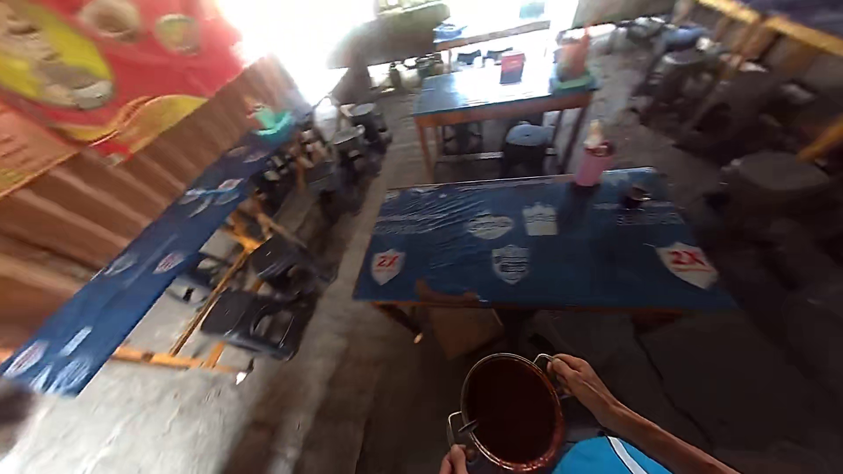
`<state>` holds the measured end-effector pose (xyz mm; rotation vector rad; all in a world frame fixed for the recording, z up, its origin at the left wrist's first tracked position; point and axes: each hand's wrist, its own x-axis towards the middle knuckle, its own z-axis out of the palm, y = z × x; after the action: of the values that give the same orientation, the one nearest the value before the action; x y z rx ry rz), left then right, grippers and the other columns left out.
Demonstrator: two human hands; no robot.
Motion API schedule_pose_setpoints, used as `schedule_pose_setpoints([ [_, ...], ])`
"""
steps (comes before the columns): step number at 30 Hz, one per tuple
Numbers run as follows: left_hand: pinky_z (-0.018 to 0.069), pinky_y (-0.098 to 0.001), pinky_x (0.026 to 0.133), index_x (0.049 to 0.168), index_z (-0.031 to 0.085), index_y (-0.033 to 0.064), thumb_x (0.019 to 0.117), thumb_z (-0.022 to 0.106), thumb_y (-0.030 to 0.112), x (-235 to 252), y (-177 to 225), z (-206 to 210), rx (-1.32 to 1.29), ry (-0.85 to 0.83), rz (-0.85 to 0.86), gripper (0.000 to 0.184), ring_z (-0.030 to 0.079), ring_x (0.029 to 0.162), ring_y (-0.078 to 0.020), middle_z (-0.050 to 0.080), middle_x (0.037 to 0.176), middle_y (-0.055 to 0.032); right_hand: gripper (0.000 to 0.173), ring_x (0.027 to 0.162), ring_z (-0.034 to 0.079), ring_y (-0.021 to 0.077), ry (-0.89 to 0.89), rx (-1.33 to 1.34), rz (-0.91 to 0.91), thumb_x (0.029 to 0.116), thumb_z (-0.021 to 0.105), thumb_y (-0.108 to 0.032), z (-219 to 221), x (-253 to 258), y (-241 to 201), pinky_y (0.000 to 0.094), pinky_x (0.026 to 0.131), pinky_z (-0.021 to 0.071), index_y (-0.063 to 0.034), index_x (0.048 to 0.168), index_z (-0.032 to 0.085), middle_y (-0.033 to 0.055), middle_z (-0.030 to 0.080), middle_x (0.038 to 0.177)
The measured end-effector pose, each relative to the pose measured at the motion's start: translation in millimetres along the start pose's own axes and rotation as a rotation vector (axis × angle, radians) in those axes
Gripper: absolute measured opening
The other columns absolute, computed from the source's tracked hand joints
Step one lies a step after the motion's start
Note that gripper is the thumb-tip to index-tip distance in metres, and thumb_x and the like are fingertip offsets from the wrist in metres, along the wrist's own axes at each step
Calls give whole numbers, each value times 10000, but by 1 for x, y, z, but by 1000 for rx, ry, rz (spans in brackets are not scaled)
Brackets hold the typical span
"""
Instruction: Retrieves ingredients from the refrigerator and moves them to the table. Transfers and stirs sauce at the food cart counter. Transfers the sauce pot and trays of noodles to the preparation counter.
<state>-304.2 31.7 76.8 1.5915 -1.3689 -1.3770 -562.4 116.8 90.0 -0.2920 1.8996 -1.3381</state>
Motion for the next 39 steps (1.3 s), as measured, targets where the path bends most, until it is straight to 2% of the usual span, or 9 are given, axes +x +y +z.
schedule_pose_setpoints([
  [8,568,-309,686,1006,697,-74,1110,448,230,26,67,216,-15,-281,-132,406,680,718,-140,732,849,-116,320,581,480,93,214,8,67,1101,403,-137,-178,96,-19,279,610,454,35,1000,653,4,487,674],
  [14,554,-375,782,1103,655,-89,1118,414,296,47,92,362,-44,-512,-245,455,661,835,-209,700,968,-179,304,591,490,91,366,83,58,1092,401,-124,-279,180,-13,274,616,460,42,1030,647,11,506,697],
  [19,526,-311,724,1073,621,-56,1118,386,331,57,126,452,-45,-650,-323,455,622,772,-160,663,916,-126,331,657,543,105,486,172,95,1104,341,-103,-340,232,-14,286,673,505,82,1172,606,69,567,832],
  [24,522,-329,781,1120,617,-62,1118,380,322,57,143,505,-52,-697,-356,451,622,826,-176,664,978,-142,344,680,570,118,575,148,87,1105,342,-110,-378,264,-8,299,696,516,81,1173,621,92,603,849],
  [26,506,-345,836,1177,605,-64,1120,375,312,56,143,513,-59,-714,-359,444,613,901,-191,655,1062,-159,362,722,606,139,591,66,94,1108,344,-134,-387,269,-3,320,727,526,64,1175,640,107,642,880],
  [28,492,-383,930,1278,581,-63,1119,384,301,57,141,508,-55,-738,-358,443,615,1058,-234,640,1214,-197,366,973,667,240,598,-166,104,1102,376,-163,-395,267,-5,423,908,519,25,1237,660,168,702,1084],
  [29,478,-419,1000,1354,548,-66,1118,394,299,59,140,500,-54,-757,-356,461,599,1182,-279,604,1329,-231,372,1182,634,321,594,-330,104,1087,405,-179,-396,261,-9,499,1037,471,-7,1317,641,203,675,1254],
  [31,457,-454,1068,1432,485,-68,1117,403,307,67,131,475,-50,-780,-343,497,553,1304,-322,533,1443,-257,411,1346,494,443,614,-589,-6,1045,461,-187,-388,250,-20,571,1130,382,-25,1399,592,267,571,1395],
  [39,526,-483,970,1385,536,-64,1104,455,313,112,54,265,120,-389,-374,478,644,1160,-326,622,1328,-249,363,1186,606,373,12,-829,-598,1008,596,-317,-291,266,-48,510,1024,484,-235,1350,685,177,686,1199],
])
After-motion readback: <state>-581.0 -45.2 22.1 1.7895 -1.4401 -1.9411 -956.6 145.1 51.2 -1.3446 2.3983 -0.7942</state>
